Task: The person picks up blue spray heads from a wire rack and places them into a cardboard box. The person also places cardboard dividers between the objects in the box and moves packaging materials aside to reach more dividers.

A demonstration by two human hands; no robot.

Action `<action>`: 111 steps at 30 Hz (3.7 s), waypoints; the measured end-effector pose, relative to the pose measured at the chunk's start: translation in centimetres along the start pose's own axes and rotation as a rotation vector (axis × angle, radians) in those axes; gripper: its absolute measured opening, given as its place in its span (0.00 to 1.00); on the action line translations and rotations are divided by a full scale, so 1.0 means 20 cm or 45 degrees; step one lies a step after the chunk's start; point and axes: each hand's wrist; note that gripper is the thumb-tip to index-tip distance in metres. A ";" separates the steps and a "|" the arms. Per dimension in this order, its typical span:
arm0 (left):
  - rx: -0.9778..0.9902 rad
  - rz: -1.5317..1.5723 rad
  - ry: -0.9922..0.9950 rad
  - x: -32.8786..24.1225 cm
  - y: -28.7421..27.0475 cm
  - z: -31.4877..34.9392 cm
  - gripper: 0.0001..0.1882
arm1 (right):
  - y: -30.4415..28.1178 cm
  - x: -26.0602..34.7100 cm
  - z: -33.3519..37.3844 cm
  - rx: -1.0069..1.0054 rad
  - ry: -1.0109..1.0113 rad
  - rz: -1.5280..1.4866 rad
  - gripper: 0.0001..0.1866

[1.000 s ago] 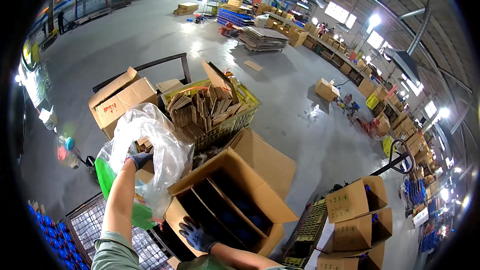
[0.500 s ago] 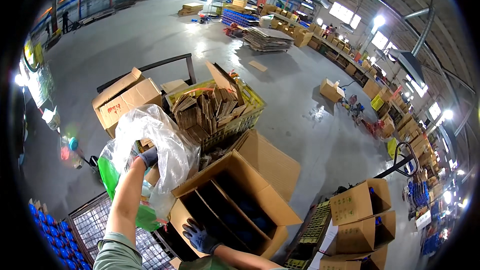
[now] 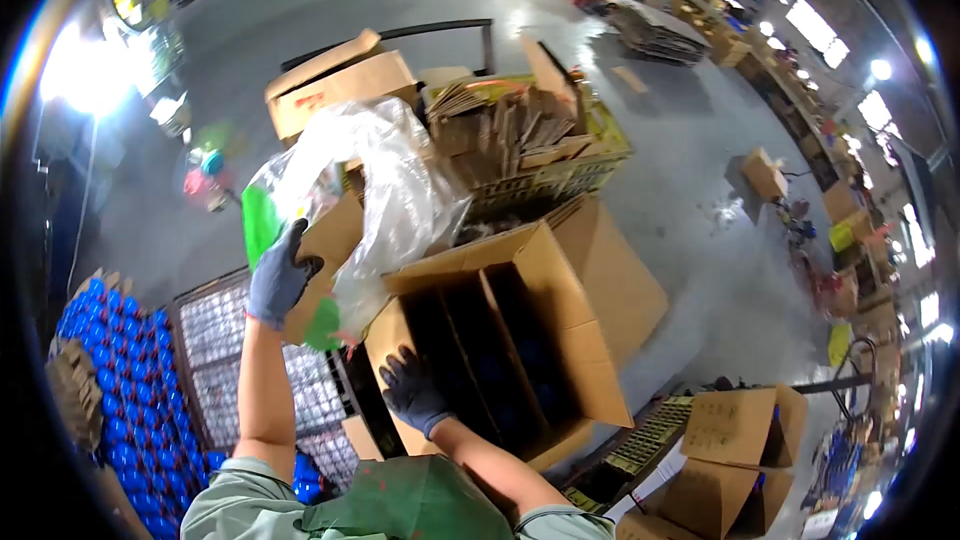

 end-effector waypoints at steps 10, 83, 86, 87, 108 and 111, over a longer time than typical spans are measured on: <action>-0.269 1.734 -0.256 -0.59 0.33 1.24 0.31 | -0.56 0.07 0.28 -0.451 -0.320 -1.611 0.56; 0.846 -0.801 1.384 -1.26 1.38 0.07 0.20 | -0.28 -0.44 0.95 -1.347 0.725 -3.081 0.26; 1.199 -0.858 0.983 -1.17 1.87 0.10 0.22 | -0.14 -0.43 1.08 -1.281 0.695 -3.320 0.25; 1.205 -0.858 0.937 -1.16 1.91 0.14 0.22 | -0.14 -0.43 1.12 -1.301 0.828 -3.152 0.25; -0.614 1.194 -1.532 0.67 1.02 2.32 0.32 | -0.01 0.03 0.10 -0.163 -0.079 -0.244 0.32; -0.573 1.383 -1.644 1.02 1.22 2.60 0.36 | 0.03 0.12 0.07 -0.057 -0.053 0.015 0.27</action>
Point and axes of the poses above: each hand's wrist, its own z-axis away from the middle knuckle, its own y-axis out of the palm, x = y × z, and after that the axes turned 4 degrees about -z, right-handed
